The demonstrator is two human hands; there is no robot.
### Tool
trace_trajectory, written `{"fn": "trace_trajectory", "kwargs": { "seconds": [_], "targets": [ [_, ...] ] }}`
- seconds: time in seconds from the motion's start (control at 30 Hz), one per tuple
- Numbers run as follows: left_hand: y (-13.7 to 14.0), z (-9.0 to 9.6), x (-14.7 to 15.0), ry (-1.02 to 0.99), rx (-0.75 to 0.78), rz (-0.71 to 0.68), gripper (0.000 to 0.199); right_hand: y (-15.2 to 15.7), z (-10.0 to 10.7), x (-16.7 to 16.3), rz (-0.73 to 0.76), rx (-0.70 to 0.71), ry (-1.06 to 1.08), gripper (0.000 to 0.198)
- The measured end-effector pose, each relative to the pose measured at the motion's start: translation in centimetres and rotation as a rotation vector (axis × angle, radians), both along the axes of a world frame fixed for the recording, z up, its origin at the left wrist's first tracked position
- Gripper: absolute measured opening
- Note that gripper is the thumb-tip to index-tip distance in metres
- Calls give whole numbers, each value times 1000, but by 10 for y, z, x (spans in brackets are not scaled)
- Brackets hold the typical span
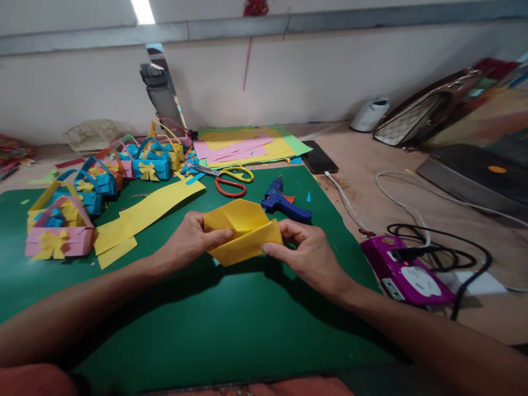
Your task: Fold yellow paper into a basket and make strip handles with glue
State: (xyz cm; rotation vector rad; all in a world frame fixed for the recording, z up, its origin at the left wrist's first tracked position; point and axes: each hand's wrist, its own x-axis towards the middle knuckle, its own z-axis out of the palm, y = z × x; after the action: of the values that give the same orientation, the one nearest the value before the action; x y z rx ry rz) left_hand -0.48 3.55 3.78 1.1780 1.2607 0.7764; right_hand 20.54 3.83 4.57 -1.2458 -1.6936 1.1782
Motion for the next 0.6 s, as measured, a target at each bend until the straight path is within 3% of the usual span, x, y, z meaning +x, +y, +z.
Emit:
{"fn": "trace_trajectory", "kwargs": {
  "seconds": [0.13,0.3,0.43,0.6],
  "targets": [
    [5,-4,-1,-147,-11,-12,39,2,-3,2,-18,-103,67,13],
    [7,-11,-3,-275,116,51,58,8,-11,6,-107,-176,200,23],
    [-2,-14,1,-233,228,49,47,10,-17,6,-118,-123,275,30],
    [-10,-12,8,-153,192,48,33,9,-21,4,-107,-134,271,28]
  ]
}}
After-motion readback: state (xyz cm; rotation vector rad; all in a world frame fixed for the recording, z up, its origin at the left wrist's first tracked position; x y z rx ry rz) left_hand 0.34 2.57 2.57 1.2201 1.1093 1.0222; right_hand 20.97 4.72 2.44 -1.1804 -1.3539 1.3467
